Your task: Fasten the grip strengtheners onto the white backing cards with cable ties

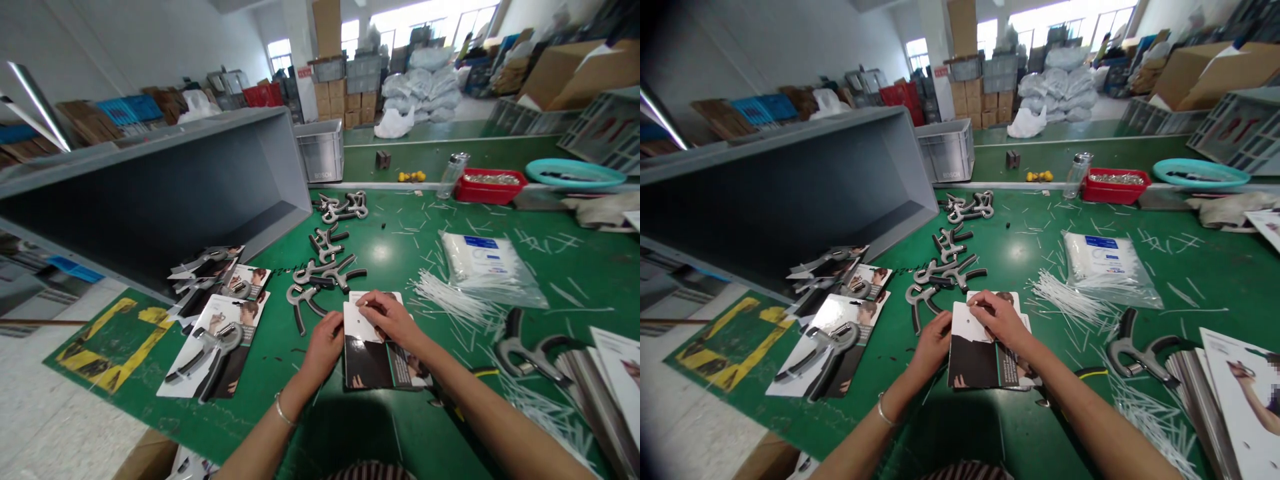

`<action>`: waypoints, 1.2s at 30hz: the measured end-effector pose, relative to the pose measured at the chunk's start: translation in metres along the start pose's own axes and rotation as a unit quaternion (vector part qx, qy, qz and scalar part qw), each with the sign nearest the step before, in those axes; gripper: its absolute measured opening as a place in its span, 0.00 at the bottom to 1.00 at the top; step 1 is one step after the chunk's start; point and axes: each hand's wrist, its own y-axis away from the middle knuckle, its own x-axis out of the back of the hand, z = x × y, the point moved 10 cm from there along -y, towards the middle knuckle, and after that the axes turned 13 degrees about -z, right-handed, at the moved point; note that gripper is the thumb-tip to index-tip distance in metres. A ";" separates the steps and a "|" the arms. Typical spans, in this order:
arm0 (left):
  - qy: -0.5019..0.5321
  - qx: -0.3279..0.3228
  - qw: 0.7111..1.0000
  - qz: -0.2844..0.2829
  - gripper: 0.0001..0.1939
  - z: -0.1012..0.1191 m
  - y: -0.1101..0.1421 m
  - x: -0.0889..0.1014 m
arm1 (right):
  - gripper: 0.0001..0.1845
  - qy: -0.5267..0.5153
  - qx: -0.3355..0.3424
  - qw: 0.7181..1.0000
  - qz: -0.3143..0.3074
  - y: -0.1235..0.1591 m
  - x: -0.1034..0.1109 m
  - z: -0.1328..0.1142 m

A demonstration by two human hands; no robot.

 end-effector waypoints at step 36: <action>0.289 0.166 0.941 0.060 0.17 -0.042 0.014 0.007 | 0.04 0.202 0.097 0.975 -0.001 0.014 0.007 -0.043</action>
